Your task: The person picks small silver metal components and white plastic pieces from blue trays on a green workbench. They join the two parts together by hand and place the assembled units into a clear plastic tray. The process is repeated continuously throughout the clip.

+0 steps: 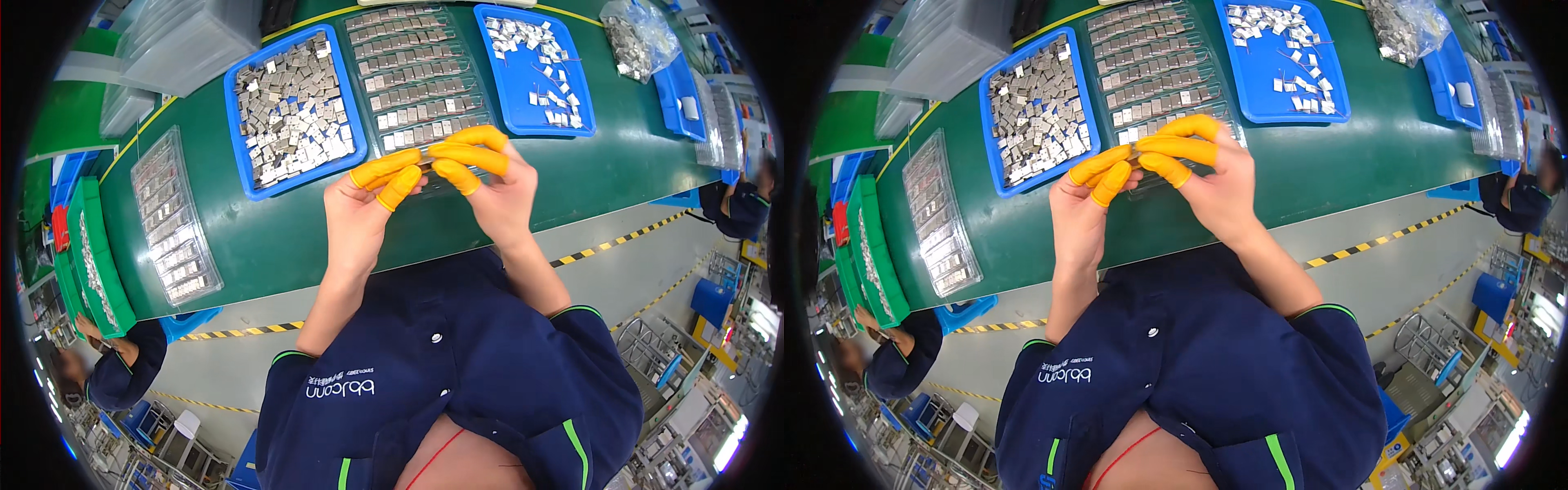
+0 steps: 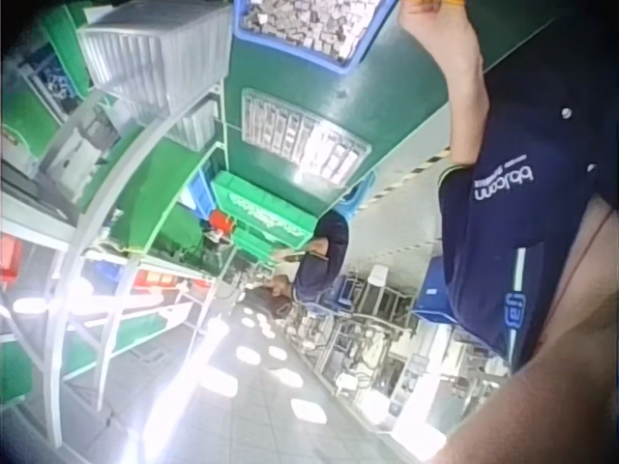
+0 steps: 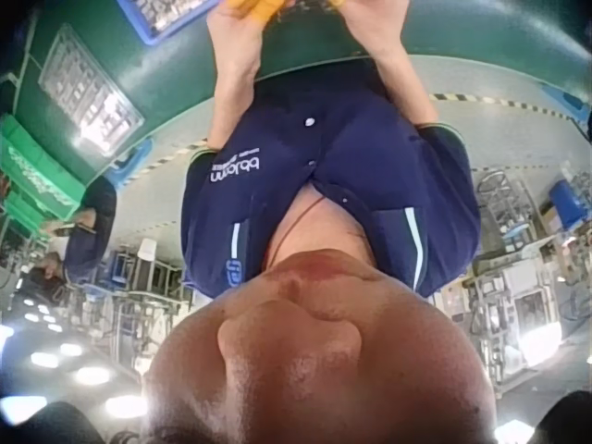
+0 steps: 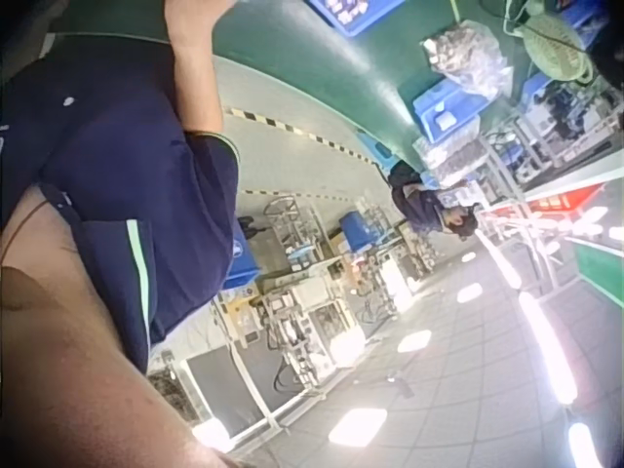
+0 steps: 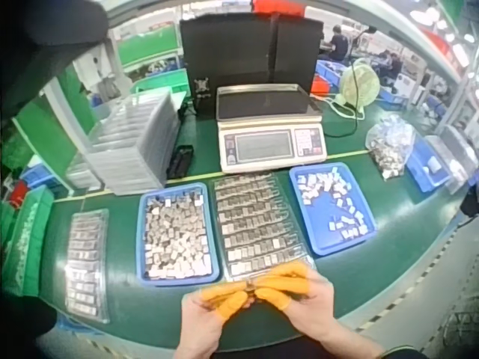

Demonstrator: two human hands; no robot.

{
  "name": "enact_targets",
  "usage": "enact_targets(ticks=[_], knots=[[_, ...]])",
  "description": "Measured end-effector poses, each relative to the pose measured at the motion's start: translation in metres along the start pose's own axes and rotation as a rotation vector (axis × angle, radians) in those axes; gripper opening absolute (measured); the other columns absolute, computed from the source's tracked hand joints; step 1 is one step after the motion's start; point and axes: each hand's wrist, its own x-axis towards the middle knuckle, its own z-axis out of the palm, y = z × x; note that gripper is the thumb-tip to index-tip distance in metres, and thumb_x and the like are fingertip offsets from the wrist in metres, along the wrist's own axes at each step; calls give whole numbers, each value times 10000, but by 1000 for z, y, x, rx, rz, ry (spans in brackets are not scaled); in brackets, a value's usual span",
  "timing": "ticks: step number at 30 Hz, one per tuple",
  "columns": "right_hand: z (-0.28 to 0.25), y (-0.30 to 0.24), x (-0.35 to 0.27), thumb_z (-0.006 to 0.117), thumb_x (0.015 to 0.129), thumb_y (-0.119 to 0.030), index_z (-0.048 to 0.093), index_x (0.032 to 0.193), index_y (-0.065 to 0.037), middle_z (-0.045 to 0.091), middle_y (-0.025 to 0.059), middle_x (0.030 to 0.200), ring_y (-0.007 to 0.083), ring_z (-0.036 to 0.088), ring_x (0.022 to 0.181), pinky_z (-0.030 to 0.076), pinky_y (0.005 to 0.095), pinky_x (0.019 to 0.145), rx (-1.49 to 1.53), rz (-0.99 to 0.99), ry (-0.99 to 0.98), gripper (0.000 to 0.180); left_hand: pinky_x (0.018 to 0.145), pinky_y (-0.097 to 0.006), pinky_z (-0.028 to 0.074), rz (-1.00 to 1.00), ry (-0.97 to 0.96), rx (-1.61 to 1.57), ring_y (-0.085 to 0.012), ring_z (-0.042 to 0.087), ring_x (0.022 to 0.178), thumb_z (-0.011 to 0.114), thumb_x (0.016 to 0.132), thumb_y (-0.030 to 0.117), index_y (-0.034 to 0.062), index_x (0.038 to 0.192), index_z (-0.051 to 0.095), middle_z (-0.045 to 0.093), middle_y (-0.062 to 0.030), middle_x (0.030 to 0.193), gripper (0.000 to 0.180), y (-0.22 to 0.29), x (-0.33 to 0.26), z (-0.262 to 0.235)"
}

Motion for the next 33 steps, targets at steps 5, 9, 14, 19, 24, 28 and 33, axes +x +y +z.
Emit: enact_targets(ticks=[5,9,14,19,24,28,33], knots=[[-3,18,6,742,651,-115,701,816,-97,631,17,842,188,556,805,402,323,798,-388,-305,29,171,841,-296,490,117,90,131,-189,622,936,593,857,63,-42,1099,590,634,-138,1045,264,7,9,-9],[-3,46,6,727,608,-122,696,790,-116,615,-6,836,176,547,806,409,336,809,-645,-513,-60,185,857,-264,451,193,236,325,-149,590,956,606,839,30,-36,1086,604,632,-101,1053,256,5,15,-33],[-1,55,5,698,606,-137,694,793,-125,606,-19,864,162,542,856,413,348,844,-688,-548,-154,188,827,-239,445,257,378,574,-121,590,910,610,818,12,-16,1040,636,643,-87,1037,225,3,21,-63],[-1,51,7,677,676,-114,676,904,-125,607,3,893,199,534,907,403,355,863,-699,-475,-112,228,722,-361,452,334,406,1230,-278,550,804,709,700,100,38,897,697,616,-136,857,207,21,28,-52],[-44,57,18,577,850,-70,630,1035,-67,619,83,963,249,537,912,406,326,823,-456,-213,284,192,722,-381,450,236,267,1391,-298,559,795,708,678,110,41,851,704,634,-130,820,187,24,44,-56],[-84,60,30,547,864,-59,626,1044,-49,628,116,991,265,555,899,420,336,819,-594,-176,328,197,669,-366,461,334,185,1516,-303,588,748,707,673,83,24,858,699,618,-172,844,195,28,44,-61],[-120,90,68,557,859,-124,626,1063,-60,618,162,1015,311,557,952,435,367,835,-822,-40,175,225,684,-393,469,282,25,1593,-304,573,775,696,652,49,-7,803,691,611,-184,797,161,40,49,-54]])
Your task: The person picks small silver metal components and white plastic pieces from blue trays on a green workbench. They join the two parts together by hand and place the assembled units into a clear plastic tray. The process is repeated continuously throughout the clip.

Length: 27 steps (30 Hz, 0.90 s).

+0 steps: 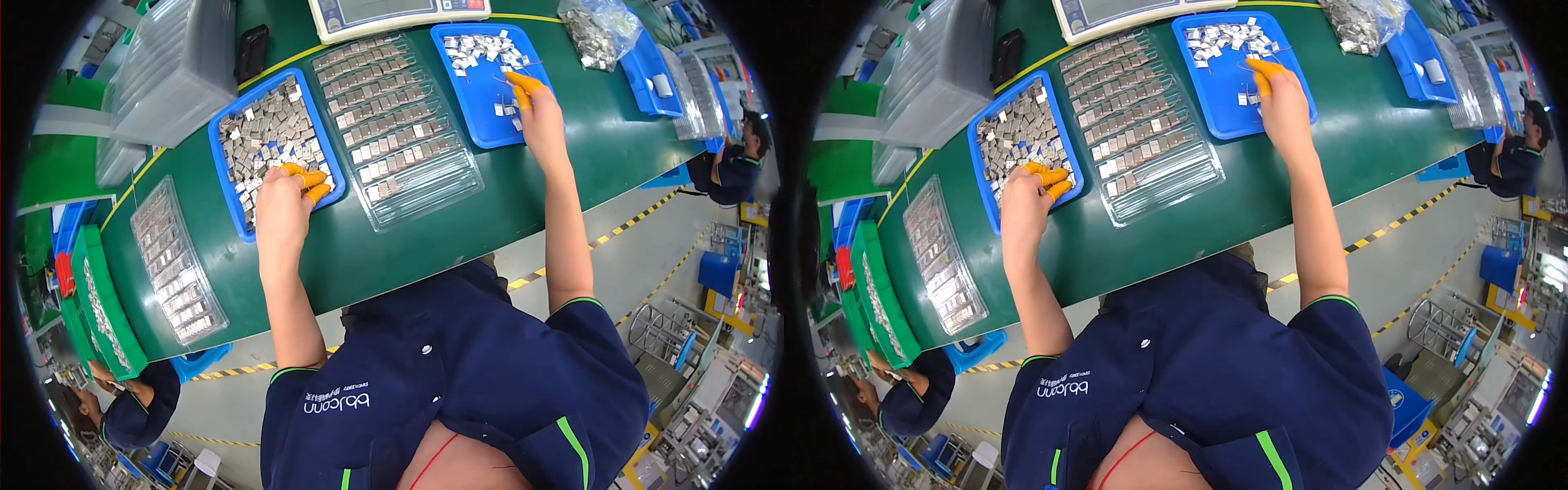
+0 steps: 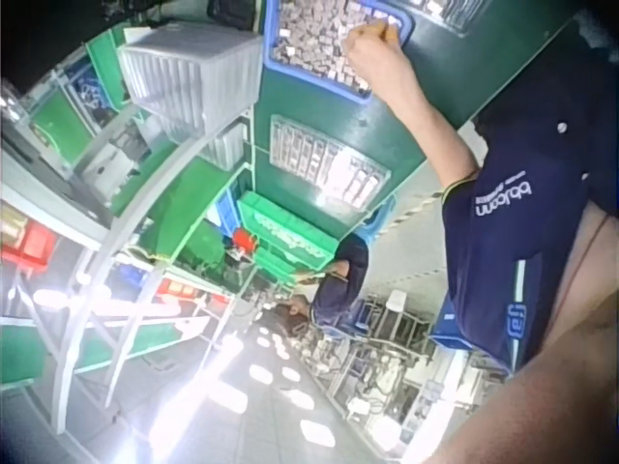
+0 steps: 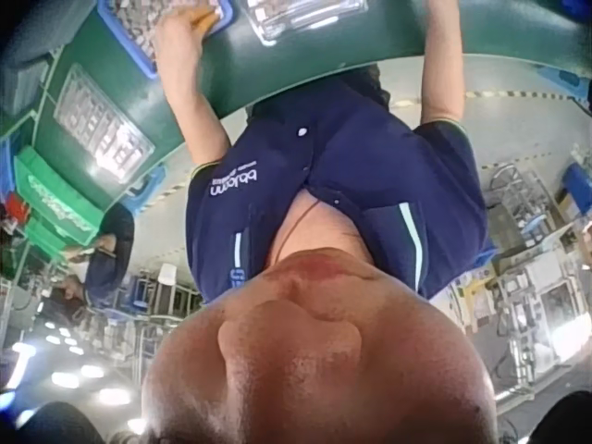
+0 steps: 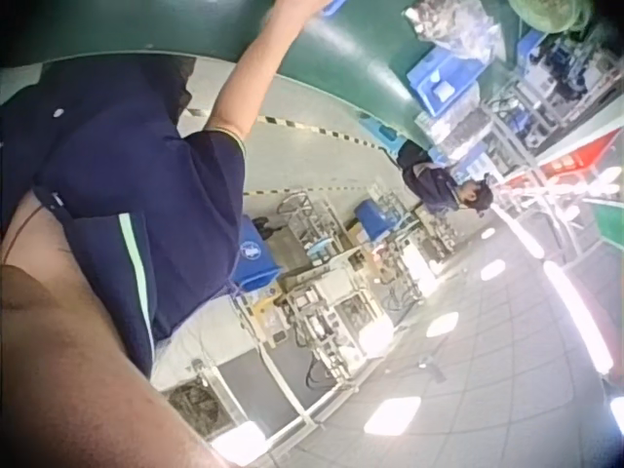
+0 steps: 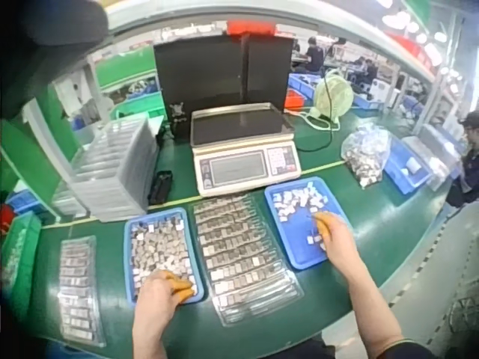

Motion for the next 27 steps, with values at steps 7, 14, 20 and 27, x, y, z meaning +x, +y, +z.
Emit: enact_targets(ticks=[7,14,20,27], knots=[[41,6,49,582,798,-62,610,1035,-5,581,187,999,341,562,933,453,397,807,-164,-54,-130,246,702,-400,471,39,-32,39,-319,577,780,676,660,5,-27,812,678,602,-191,808,155,6,5,-6],[45,7,46,650,769,-118,643,930,-15,611,146,905,293,599,802,474,386,712,-181,-26,-69,191,740,-381,445,26,-21,-155,-309,541,829,694,652,-1,-31,810,664,601,-164,828,163,-3,4,0],[18,-6,36,709,755,-132,618,921,21,632,103,806,170,626,740,486,286,677,208,127,-79,244,666,-302,458,-51,71,-317,-205,561,718,705,677,16,-13,834,662,636,-107,804,165,-6,-1,-2],[-6,-41,4,655,774,-19,546,983,47,623,112,783,152,609,648,505,243,591,852,444,89,245,688,-233,499,-187,210,-686,-109,628,724,725,715,43,-18,903,675,684,-68,828,204,19,-14,13]])
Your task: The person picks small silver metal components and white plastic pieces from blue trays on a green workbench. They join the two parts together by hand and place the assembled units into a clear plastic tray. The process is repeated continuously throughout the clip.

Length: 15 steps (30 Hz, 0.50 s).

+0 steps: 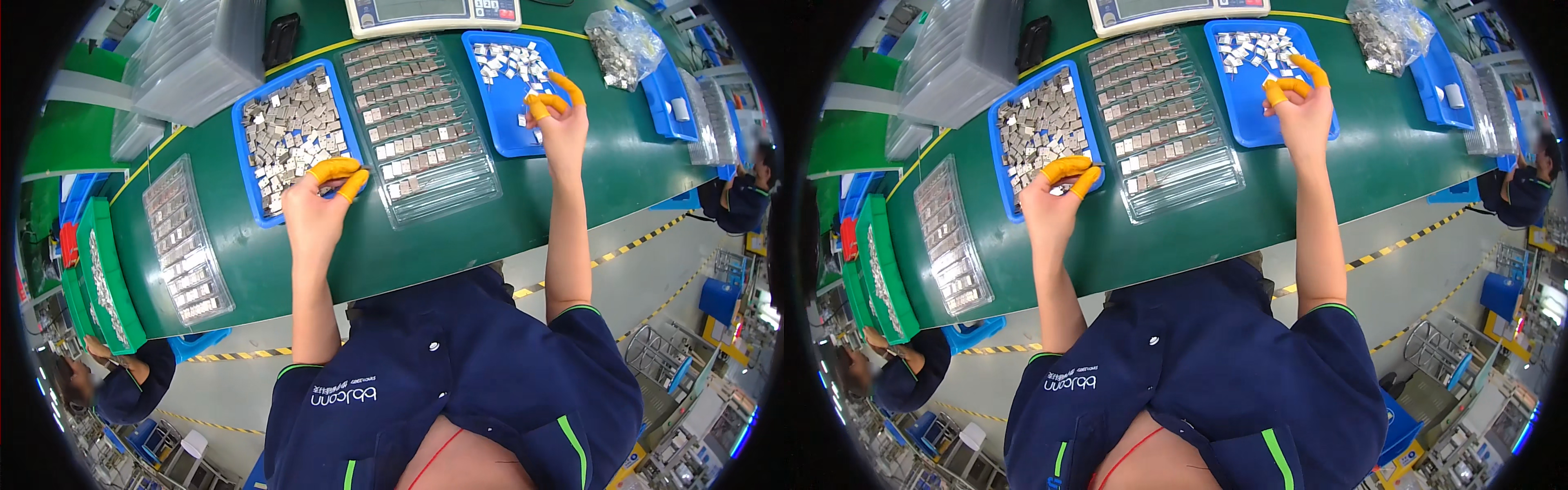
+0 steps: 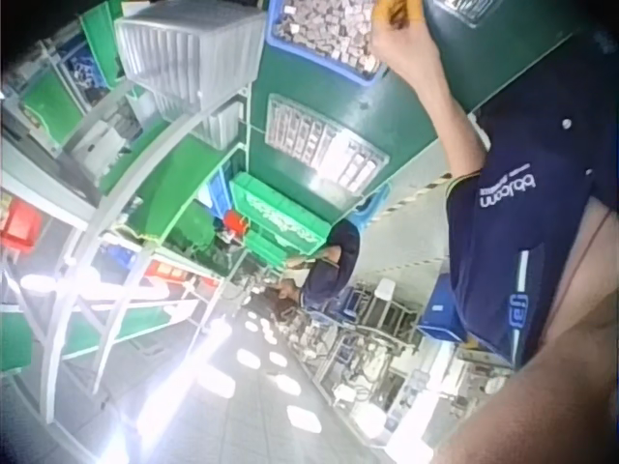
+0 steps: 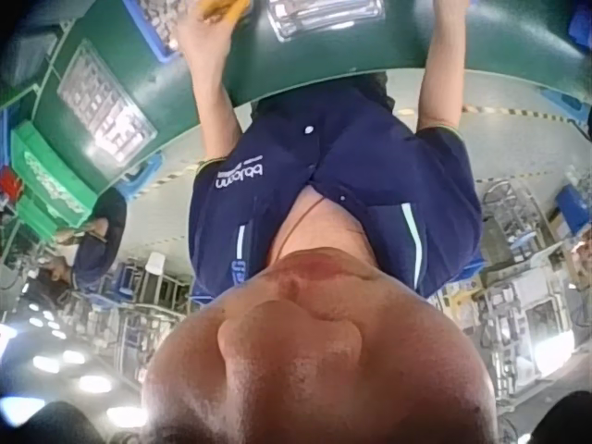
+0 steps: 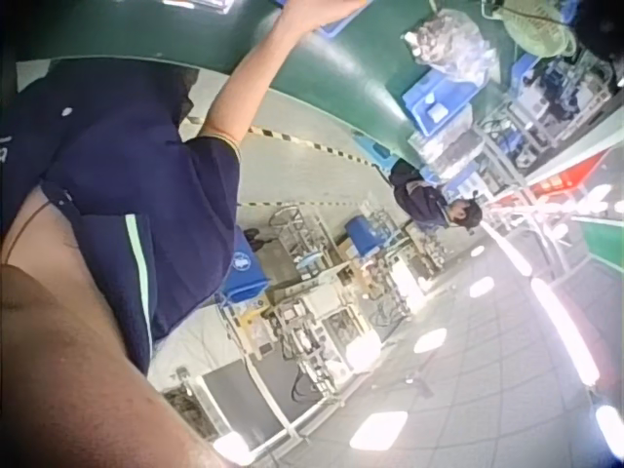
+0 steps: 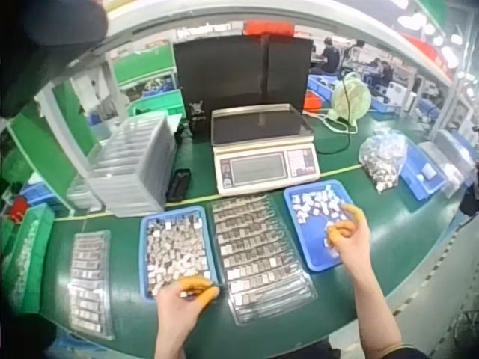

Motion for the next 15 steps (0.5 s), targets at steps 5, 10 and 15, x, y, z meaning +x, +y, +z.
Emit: enact_targets(ticks=[5,10,15], knots=[[-1,-8,-32,618,792,46,580,1046,66,644,124,904,189,644,803,522,253,715,46,62,-51,257,767,-228,488,-70,21,-239,-101,618,798,715,722,10,-8,963,671,676,-78,900,246,-9,-10,14],[20,-4,-60,621,794,53,604,1040,61,643,118,964,163,620,910,481,254,829,129,-5,-130,247,806,-241,483,-115,-45,-466,-130,623,851,685,748,-16,-33,984,651,663,-96,957,239,-11,-17,22],[25,6,-69,651,790,9,631,1013,24,651,85,970,132,611,864,472,238,790,16,-51,-88,224,810,-254,490,-127,-85,-454,-148,630,859,678,756,-26,-43,980,645,660,-109,964,227,-3,-21,29]])
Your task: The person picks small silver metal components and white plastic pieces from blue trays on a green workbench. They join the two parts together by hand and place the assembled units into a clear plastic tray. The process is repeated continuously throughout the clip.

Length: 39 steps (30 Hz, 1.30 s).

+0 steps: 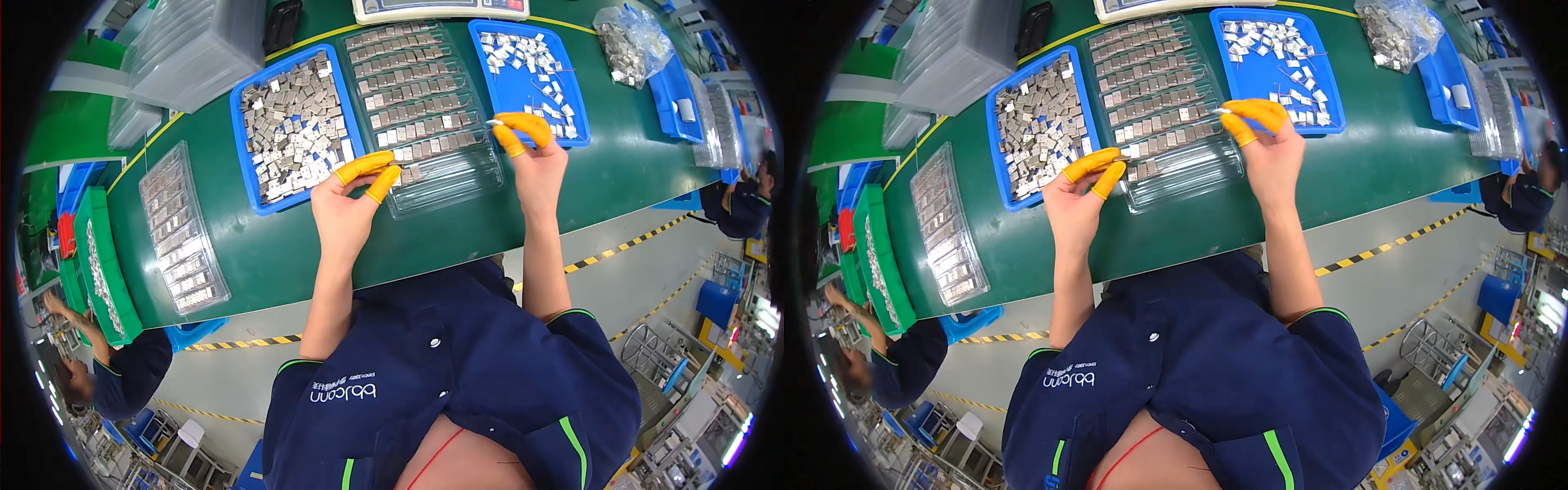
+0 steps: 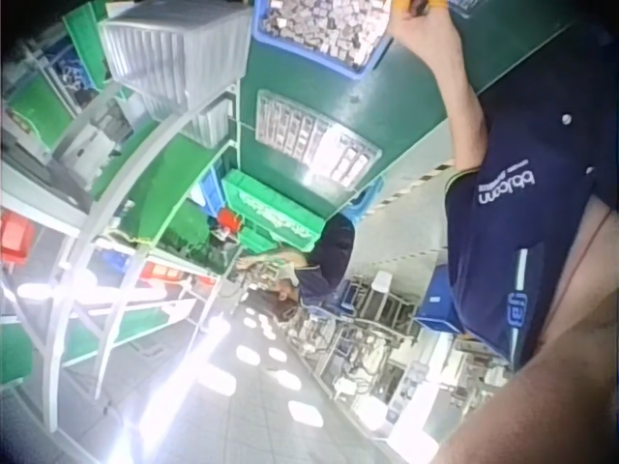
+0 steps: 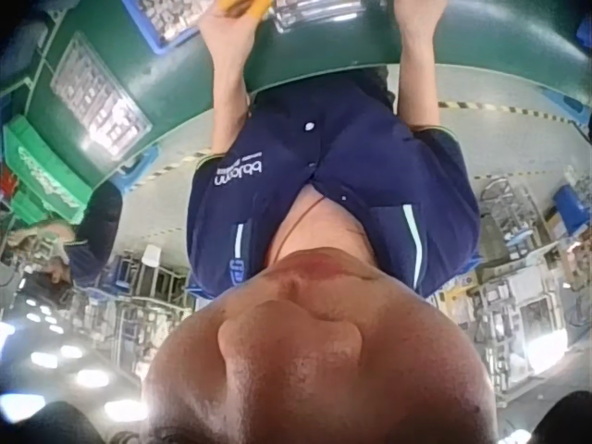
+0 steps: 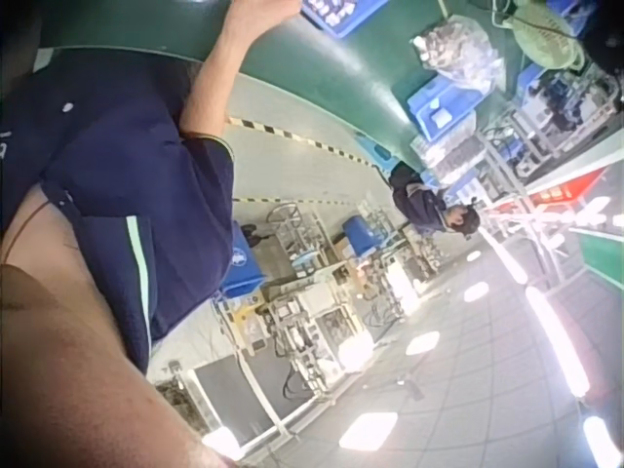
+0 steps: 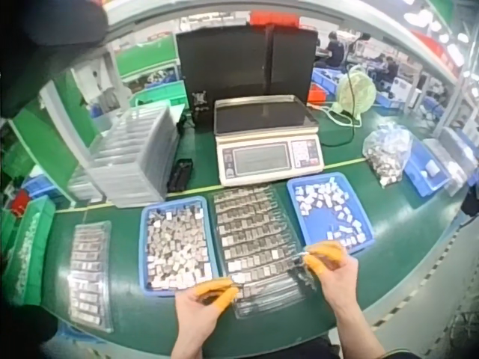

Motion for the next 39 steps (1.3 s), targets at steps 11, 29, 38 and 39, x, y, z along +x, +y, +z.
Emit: enact_targets(ticks=[11,29,38,39], knots=[[38,-10,-34,677,759,-44,687,951,-30,682,63,902,162,598,823,437,272,828,-108,11,-334,192,792,-263,505,-135,-77,-266,-165,643,830,679,753,-27,-64,989,638,665,-131,924,243,-5,-3,6],[22,-6,-36,724,726,-46,661,902,32,620,89,912,156,599,810,495,283,735,586,635,-710,202,683,-244,513,-309,-385,-470,-142,638,715,702,746,19,-47,963,653,673,-104,823,232,-8,-11,-3],[28,-18,-47,708,727,-6,672,891,14,642,64,858,144,605,824,472,255,772,338,451,-439,169,712,-265,503,-246,-212,-399,-163,633,725,690,770,47,-45,989,642,665,-99,818,243,-5,-20,12],[28,-17,-45,712,721,-9,678,888,-1,643,62,859,150,603,827,471,257,766,198,288,-430,170,725,-266,501,-227,-185,-369,-164,633,734,687,775,52,-44,996,640,666,-95,822,245,-4,-20,14]])
